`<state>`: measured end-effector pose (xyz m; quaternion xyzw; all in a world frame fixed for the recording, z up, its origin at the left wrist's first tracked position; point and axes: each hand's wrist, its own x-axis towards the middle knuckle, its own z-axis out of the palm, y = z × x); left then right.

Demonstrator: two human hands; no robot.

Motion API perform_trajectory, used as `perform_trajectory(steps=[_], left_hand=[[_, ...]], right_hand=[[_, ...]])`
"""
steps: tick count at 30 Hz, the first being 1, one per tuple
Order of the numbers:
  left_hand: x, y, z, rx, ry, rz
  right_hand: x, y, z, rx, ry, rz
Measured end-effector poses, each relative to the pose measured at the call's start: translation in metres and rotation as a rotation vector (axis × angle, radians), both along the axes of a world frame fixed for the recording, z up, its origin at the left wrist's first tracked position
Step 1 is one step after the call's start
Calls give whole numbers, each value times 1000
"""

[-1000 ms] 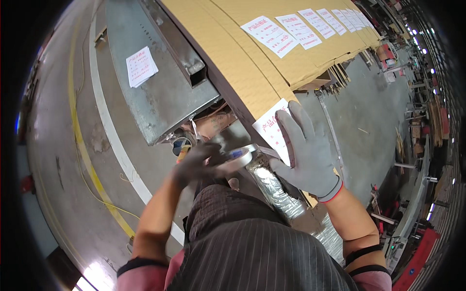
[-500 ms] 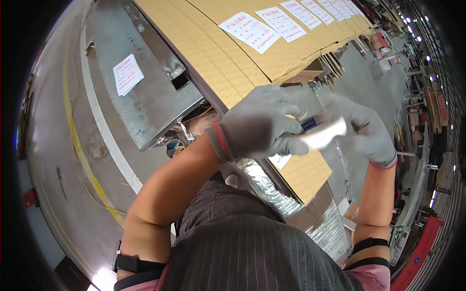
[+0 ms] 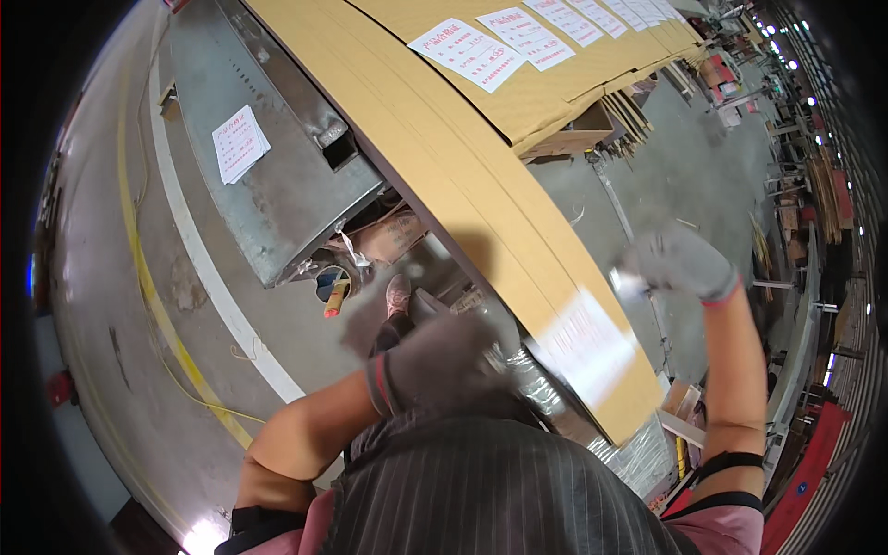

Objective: Organizing and taping stacks of cardboard and edge protectors in a factory.

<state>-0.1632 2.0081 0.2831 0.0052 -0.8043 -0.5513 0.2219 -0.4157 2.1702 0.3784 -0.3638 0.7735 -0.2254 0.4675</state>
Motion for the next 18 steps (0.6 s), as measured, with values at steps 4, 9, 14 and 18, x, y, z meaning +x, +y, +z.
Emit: perform_trajectory(steps=[4, 9, 14, 18], left_hand=[[6, 17, 45, 117, -270, -215], [50, 9, 75, -363, 84, -48], [99, -21, 10, 215, -455, 297], [35, -26, 11, 418, -160, 55]], right_hand=[[55, 6, 50, -396, 712, 419], [115, -28, 87, -373, 559, 755], [-3, -29, 71, -252, 846, 72], [44, -57, 39, -423, 590, 252]])
